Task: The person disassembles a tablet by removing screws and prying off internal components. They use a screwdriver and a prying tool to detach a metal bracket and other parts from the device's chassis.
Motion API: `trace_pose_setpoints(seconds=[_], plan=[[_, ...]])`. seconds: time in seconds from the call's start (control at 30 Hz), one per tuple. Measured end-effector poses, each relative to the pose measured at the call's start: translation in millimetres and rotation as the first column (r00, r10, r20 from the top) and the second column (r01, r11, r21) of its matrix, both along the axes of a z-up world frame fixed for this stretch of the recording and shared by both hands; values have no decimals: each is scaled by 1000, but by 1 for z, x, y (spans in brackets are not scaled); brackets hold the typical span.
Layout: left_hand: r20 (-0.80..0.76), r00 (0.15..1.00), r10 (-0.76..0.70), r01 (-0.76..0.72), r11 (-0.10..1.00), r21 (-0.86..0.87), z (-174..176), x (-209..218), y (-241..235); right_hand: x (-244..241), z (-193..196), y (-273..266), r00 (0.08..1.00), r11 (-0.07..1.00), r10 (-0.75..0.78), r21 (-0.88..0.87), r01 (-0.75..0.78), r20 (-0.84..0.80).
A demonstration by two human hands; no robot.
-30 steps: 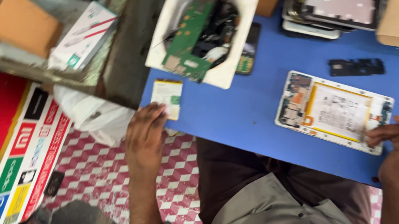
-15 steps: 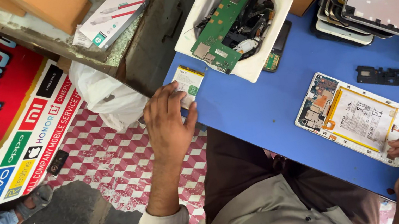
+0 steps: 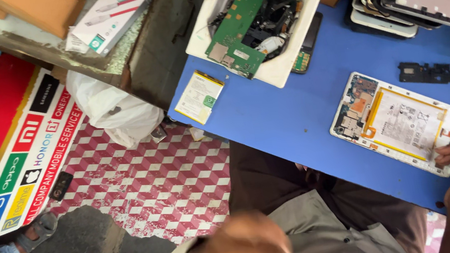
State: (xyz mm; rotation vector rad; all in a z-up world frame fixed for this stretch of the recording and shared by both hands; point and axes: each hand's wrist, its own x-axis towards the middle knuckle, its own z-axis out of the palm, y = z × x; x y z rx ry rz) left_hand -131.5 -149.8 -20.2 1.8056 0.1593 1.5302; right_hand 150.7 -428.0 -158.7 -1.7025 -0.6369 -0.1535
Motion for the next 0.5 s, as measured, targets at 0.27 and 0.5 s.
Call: trace_pose_setpoints(seconds=[0.27,0.5], plan=[[140,569,-810,822,563,-86,-18,26,-18,-10,25,19,999,999,-2,34,0,49],[160,334,-929,933,303,-192,-30,24,-23,-15,31,23,998,1000,6,26,-7,55]])
